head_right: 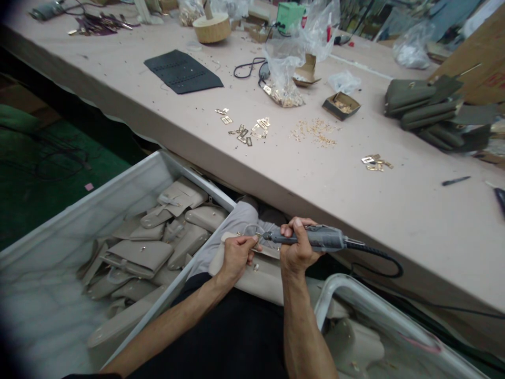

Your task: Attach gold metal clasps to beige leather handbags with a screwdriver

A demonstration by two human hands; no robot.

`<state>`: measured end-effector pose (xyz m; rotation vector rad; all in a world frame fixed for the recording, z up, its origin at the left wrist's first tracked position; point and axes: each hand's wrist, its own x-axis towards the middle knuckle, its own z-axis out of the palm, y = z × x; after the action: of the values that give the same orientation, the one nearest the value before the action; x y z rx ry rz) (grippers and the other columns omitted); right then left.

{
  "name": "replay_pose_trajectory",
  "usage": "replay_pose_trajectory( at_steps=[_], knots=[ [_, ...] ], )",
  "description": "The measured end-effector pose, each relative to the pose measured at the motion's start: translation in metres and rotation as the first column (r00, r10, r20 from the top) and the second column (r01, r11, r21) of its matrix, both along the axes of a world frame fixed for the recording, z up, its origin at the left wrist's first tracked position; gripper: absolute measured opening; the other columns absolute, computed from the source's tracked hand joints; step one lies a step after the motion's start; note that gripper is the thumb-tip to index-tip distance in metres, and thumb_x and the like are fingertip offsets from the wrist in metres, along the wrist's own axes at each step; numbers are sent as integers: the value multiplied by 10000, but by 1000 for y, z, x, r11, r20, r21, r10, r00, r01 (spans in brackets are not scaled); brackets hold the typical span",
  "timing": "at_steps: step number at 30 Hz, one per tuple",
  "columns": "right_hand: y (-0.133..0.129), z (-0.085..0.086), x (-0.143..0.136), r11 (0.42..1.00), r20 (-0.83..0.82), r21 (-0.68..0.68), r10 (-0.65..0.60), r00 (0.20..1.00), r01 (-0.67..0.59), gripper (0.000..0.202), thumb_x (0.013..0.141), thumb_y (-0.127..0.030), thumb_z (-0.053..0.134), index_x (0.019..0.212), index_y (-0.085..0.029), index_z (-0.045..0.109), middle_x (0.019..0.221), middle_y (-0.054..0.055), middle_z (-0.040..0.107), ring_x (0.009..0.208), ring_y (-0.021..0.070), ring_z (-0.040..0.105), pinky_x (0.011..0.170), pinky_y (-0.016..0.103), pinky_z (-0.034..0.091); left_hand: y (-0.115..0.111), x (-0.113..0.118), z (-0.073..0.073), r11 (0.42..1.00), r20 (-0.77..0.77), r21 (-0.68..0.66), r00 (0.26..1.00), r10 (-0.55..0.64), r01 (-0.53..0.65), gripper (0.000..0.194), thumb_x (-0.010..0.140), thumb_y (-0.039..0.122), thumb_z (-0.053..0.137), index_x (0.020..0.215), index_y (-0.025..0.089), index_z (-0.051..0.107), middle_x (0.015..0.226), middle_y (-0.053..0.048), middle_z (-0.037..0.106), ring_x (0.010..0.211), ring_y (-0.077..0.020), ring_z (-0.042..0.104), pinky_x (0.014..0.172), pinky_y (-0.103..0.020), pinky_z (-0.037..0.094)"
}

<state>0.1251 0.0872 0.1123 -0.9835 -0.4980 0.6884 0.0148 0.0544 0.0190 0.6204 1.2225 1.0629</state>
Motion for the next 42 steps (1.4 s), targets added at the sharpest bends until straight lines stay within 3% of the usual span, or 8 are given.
replay_pose_trajectory(
  at_steps=[16, 25, 34, 42],
  knots=[
    [-3, 0, -5, 998, 100, 61, -1, 995, -5, 149, 793, -197, 755, 761, -176, 611, 648, -38, 564, 475, 98, 485, 510, 270, 441, -3, 5, -9, 1000, -51, -4, 999, 14, -14, 334, 837, 439, 719, 790, 118, 799, 609, -37, 721, 348, -66, 435, 307, -188, 333],
    [-5, 2, -11, 994, 205, 97, 30, 978, -50, 129, 846, -178, 736, 793, -177, 619, 624, -41, 554, 475, 108, 493, 510, 281, 458, -5, 4, -6, 1000, -67, 3, 998, 7, -7, 366, 845, 467, 717, 809, 114, 806, 563, -22, 675, 347, -62, 416, 317, -191, 344],
    [-1, 4, -10, 982, 299, 63, 154, 942, -180, 144, 846, -148, 768, 815, -185, 632, 654, -37, 589, 481, 117, 526, 510, 295, 474, -8, 0, -10, 998, -10, 54, 999, -38, 38, 384, 803, 468, 769, 850, 87, 788, 644, -76, 737, 379, -59, 451, 340, -187, 389],
    [7, 1, -7, 922, 403, -143, 386, 830, -359, 203, 834, -285, 816, 823, -190, 636, 654, -26, 600, 461, 126, 542, 462, 283, 474, -10, -1, -7, 995, -69, 74, 996, -57, 62, 320, 805, 418, 751, 806, 100, 788, 584, -41, 692, 371, -64, 440, 334, -190, 385]
  ],
)
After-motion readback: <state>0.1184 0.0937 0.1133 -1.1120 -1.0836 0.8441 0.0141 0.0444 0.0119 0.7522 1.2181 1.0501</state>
